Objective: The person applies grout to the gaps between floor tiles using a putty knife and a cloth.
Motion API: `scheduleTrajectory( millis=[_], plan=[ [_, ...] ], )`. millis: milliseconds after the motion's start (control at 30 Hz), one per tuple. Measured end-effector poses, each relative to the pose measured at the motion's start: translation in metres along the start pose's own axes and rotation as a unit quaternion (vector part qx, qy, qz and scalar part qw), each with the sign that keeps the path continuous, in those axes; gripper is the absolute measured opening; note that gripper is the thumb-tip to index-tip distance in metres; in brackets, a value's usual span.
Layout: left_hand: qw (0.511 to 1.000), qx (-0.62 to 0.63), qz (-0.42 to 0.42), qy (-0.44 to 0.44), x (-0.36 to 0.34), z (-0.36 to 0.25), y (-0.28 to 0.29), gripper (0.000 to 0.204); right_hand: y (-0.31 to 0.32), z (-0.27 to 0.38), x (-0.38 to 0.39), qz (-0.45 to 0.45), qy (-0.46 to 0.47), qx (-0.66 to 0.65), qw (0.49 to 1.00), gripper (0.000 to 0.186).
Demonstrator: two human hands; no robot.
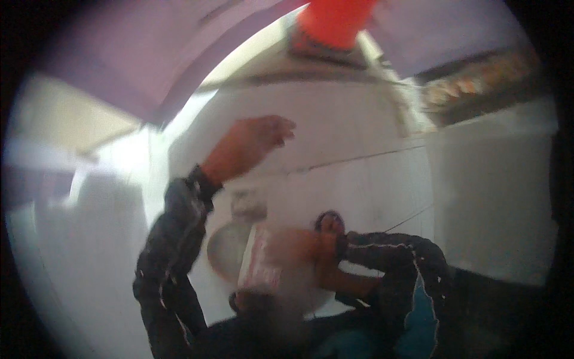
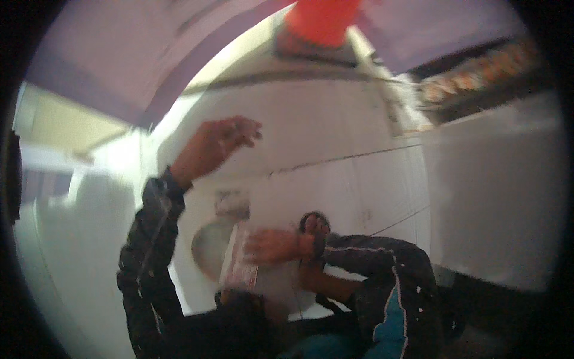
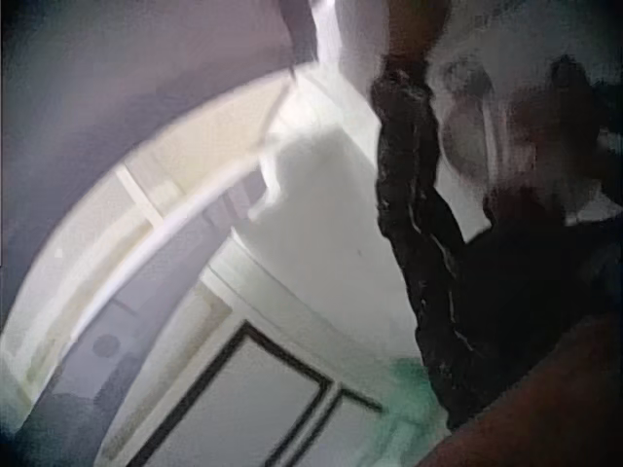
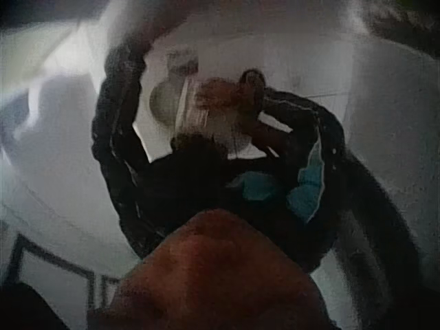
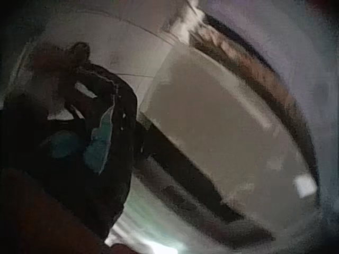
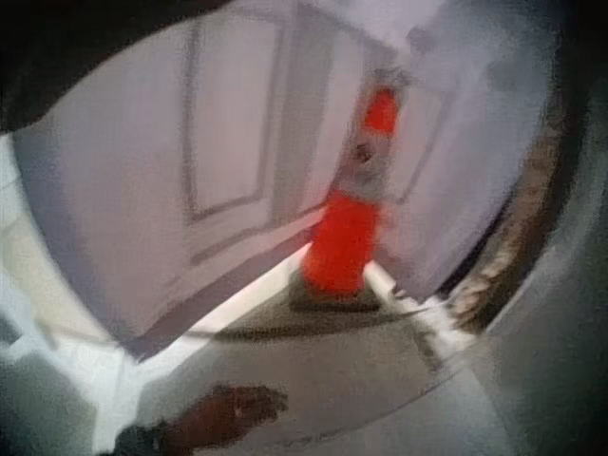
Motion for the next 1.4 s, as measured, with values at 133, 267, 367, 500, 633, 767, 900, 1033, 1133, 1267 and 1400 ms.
scheduleTrajectory(
  millis=[133, 267, 367, 500, 633, 767, 900, 1033, 1133, 1267, 1400],
  plan=[
    [0.968, 0.117, -0.091, 0.201, 0.103, 0.046, 0.042, 0.027, 0.035, -0.001, -0.004, -0.025, 0.016, -0.007, 1.0, 0.043],
    [0.919, 0.002, -0.175, 0.353, 0.238, 0.01, 0.07, 0.036, 0.037, 0.008, -0.024, 0.006, 0.009, -0.001, 1.0, 0.044],
    [0.832, 0.02, -0.15, 0.534, 0.331, -0.018, 0.033, 0.059, 0.04, 0.009, -0.03, 0.006, 0.008, -0.004, 1.0, 0.045],
    [0.766, 0.349, -0.068, 0.536, 0.385, -0.066, -0.093, 0.054, 0.039, 0.02, -0.044, -0.003, 0.025, -0.011, 1.0, 0.046],
    [0.795, 0.356, -0.219, 0.439, 0.349, -0.098, -0.146, 0.045, 0.029, 0.041, -0.081, -0.02, -0.03, -0.009, 0.999, 0.044],
    [0.67, 0.402, -0.489, 0.388, 0.404, -0.066, -0.222, 0.042, -0.026, 0.073, -0.103, 0.074, -0.064, -0.002, 0.995, 0.044],
    [0.476, 0.44, -0.629, 0.43, 0.381, -0.095, -0.185, 0.04, -0.054, 0.073, -0.097, 0.111, -0.098, -0.117, 0.982, 0.041],
    [0.471, 0.436, -0.658, 0.393, 0.398, -0.098, -0.181, 0.043, -0.01, 0.057, -0.077, 0.044, -0.083, -0.137, 0.986, 0.035],
    [0.591, 0.283, -0.534, 0.535, 0.43, -0.104, -0.184, 0.043, 0.019, -0.001, -0.049, 0.136, -0.258, -0.039, 0.956, 0.032],
    [0.583, 0.341, -0.564, 0.475, 0.438, -0.103, -0.173, 0.037, 0.029, -0.016, -0.034, 0.197, -0.296, -0.011, 0.935, 0.033],
    [0.59, 0.34, -0.558, 0.475, 0.457, -0.096, -0.185, 0.036, -0.01, -0.002, -0.028, 0.234, -0.222, 0.021, 0.946, 0.034]
  ],
)
Point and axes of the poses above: each hand's wrist, its own x-axis away from the middle knuckle, its own y-axis out of the back of the hand, z = x × y, the point moved 7 cm from there along -x, towards the middle knuckle, and after that the axes turned 2 degrees about -y, right-handed, at the moved point
